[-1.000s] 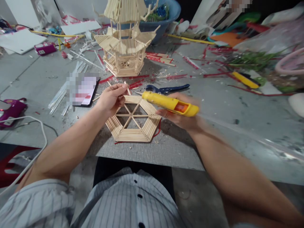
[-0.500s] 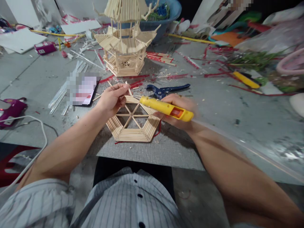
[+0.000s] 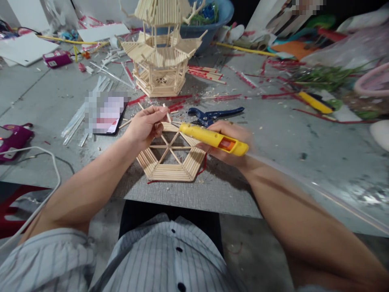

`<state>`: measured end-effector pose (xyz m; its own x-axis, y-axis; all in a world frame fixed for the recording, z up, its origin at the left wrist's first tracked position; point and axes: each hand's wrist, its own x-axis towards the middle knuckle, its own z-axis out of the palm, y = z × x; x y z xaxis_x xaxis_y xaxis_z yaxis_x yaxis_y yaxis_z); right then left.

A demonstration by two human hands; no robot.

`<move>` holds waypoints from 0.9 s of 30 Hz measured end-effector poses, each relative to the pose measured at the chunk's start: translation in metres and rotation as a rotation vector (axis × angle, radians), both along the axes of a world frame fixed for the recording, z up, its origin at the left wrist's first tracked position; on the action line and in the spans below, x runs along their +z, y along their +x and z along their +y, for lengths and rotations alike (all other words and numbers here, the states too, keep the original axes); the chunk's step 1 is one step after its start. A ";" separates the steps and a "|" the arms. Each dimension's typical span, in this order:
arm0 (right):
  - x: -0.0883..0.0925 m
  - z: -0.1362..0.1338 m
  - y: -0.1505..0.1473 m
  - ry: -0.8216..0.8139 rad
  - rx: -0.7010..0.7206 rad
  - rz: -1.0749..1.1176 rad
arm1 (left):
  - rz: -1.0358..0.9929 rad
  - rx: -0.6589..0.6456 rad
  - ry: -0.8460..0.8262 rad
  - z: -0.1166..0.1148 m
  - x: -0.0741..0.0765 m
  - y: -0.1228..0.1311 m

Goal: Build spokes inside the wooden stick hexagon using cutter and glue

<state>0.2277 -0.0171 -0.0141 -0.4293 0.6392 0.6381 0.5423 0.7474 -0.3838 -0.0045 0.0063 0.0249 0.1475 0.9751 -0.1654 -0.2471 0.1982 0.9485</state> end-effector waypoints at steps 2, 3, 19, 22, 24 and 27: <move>0.001 -0.001 0.000 -0.003 -0.007 -0.008 | -0.005 -0.002 0.001 0.000 0.000 0.000; 0.001 -0.001 -0.001 0.009 -0.002 -0.007 | -0.008 -0.004 0.001 0.000 0.000 0.000; 0.004 -0.002 0.000 0.061 0.009 -0.019 | -0.023 -0.012 -0.007 -0.001 0.002 0.000; 0.005 -0.003 -0.001 0.073 0.013 -0.017 | -0.017 -0.010 -0.008 -0.001 0.002 0.000; 0.005 -0.003 -0.002 0.080 0.015 -0.012 | -0.019 -0.013 -0.005 0.000 0.001 0.000; 0.004 -0.004 -0.002 0.063 0.015 -0.013 | -0.029 -0.021 0.001 0.000 0.001 0.000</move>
